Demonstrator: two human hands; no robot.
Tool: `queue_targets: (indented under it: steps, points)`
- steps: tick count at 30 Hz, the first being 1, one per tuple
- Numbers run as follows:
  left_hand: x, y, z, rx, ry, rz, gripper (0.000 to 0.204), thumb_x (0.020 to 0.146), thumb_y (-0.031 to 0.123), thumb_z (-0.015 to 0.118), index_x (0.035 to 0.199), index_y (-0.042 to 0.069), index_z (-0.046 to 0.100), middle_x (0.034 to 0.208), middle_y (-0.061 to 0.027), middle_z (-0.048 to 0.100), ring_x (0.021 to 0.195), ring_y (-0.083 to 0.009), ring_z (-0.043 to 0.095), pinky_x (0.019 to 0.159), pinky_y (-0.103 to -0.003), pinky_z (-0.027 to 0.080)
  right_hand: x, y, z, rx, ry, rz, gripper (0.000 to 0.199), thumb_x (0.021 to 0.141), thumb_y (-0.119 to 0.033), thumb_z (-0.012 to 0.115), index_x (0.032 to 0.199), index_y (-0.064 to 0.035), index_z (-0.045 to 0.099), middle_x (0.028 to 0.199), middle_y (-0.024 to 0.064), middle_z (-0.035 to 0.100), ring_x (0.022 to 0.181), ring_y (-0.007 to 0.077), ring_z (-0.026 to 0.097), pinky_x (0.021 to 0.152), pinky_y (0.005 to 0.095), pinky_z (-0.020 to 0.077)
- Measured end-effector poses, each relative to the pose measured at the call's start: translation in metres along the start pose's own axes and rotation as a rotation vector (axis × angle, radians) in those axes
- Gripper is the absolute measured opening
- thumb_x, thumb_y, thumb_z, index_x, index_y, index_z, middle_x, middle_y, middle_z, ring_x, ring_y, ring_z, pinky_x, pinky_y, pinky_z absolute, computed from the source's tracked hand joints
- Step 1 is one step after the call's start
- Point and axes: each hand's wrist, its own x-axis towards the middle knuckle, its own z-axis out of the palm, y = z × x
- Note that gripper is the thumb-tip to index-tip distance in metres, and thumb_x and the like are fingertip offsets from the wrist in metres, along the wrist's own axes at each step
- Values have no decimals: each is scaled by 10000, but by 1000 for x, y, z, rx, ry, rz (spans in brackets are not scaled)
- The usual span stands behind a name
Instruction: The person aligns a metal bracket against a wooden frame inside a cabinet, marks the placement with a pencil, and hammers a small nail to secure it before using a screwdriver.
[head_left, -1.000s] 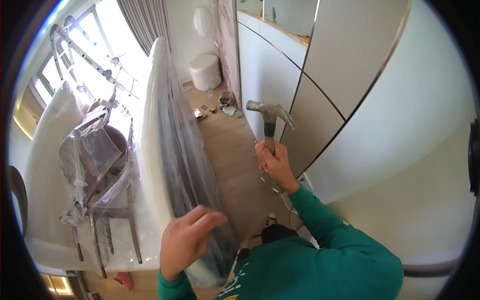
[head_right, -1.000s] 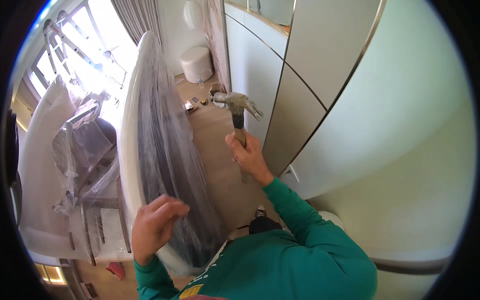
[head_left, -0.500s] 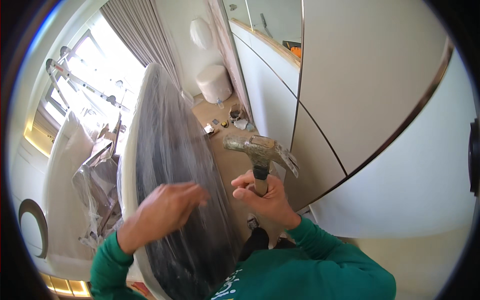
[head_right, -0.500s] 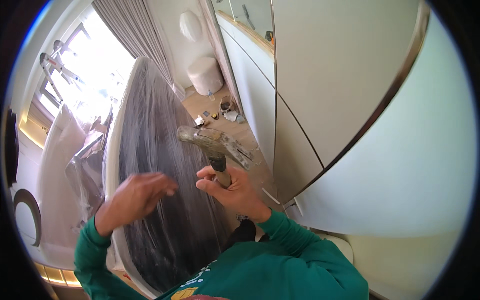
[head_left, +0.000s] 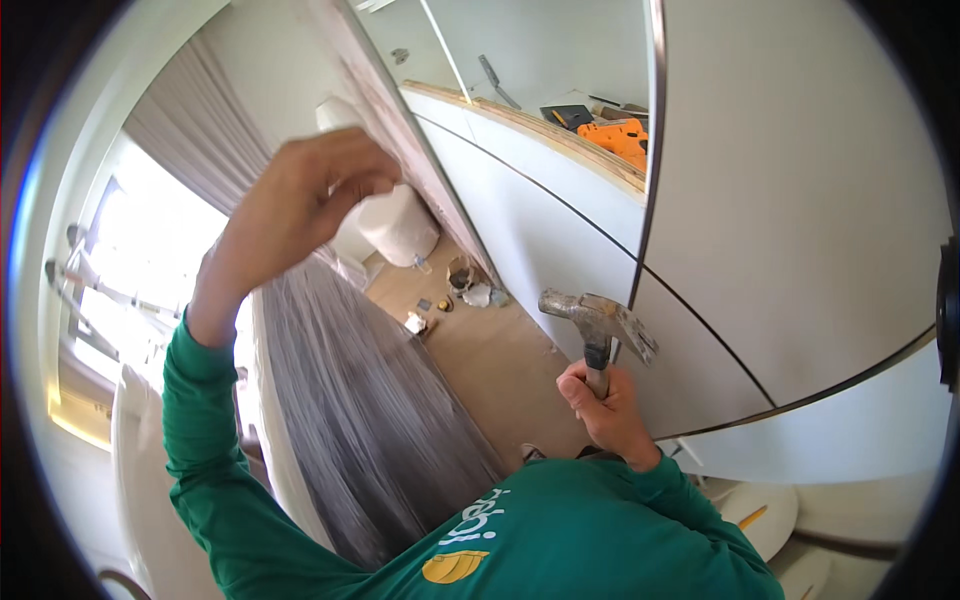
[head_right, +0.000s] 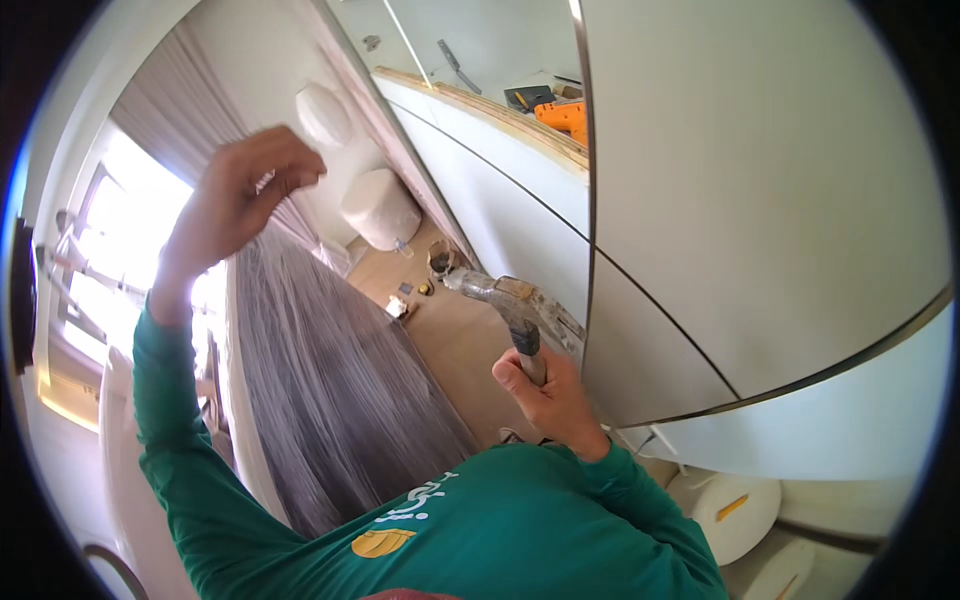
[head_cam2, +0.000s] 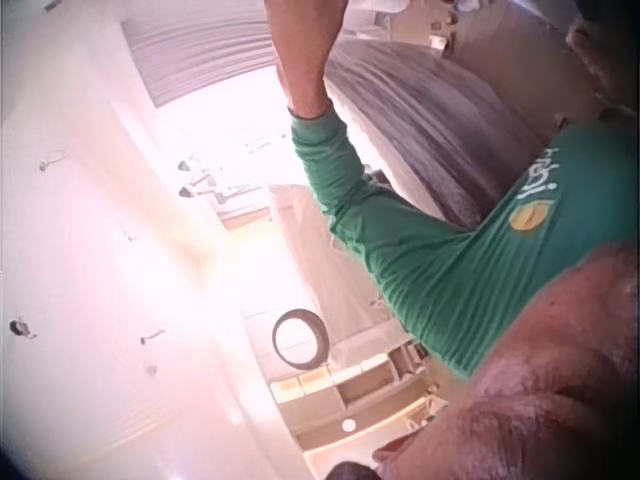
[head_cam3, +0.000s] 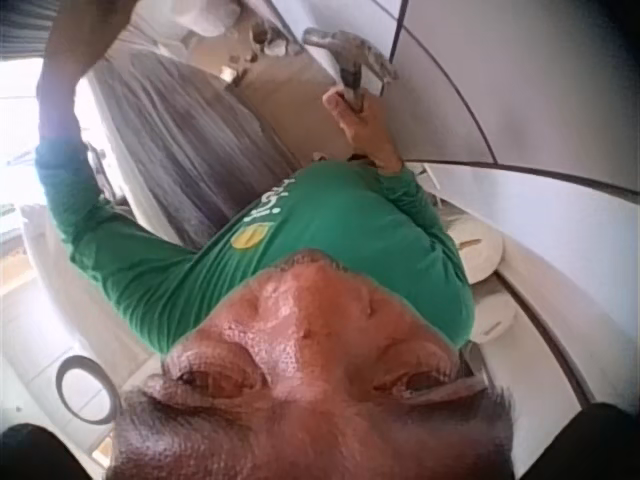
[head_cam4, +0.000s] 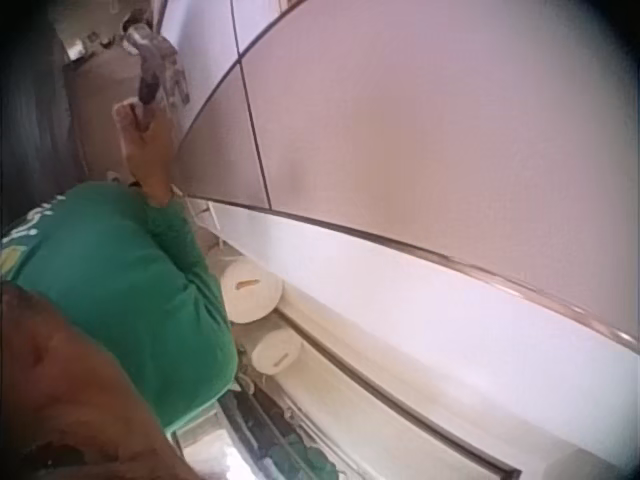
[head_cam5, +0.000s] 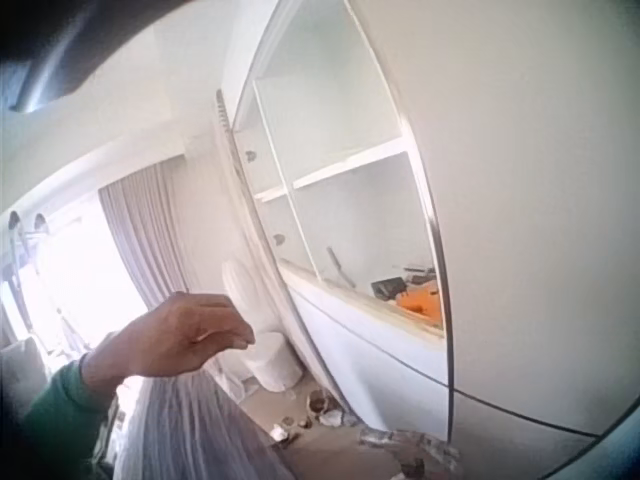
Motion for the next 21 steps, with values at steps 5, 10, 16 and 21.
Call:
queue_targets:
  steps: [5,10,16,21]
  points:
    - [68,-73,7,-72,-9,77,154,1031,104,651,1098,-32,679,953,-130,719,891,-237,693,812,-372,542,36,17,32,-76,95,51,177,1053,-209,694,962,-57,681,745,-45,573,660,45,509,590,253,422]
    - [131,-142,35,-34,-73,223,157,1028,99,629,1119,-27,654,958,-140,723,858,-246,669,797,-366,527,87,25,46,-234,113,-23,167,1033,-200,724,973,-48,691,733,-25,582,667,69,517,599,286,433]
    - [200,-198,64,-39,-214,301,93,1026,57,595,1051,-25,632,930,-127,723,874,-271,689,845,-387,539,166,58,59,-166,203,-238,196,1010,-228,757,1021,-37,716,672,17,613,591,95,545,546,317,446]
    - [238,-227,81,18,-343,365,58,1011,28,599,1035,-15,629,920,-132,721,884,-305,693,918,-405,552,213,80,69,-141,250,-299,208,1010,-233,755,1052,-32,721,698,53,644,582,127,570,539,324,455]
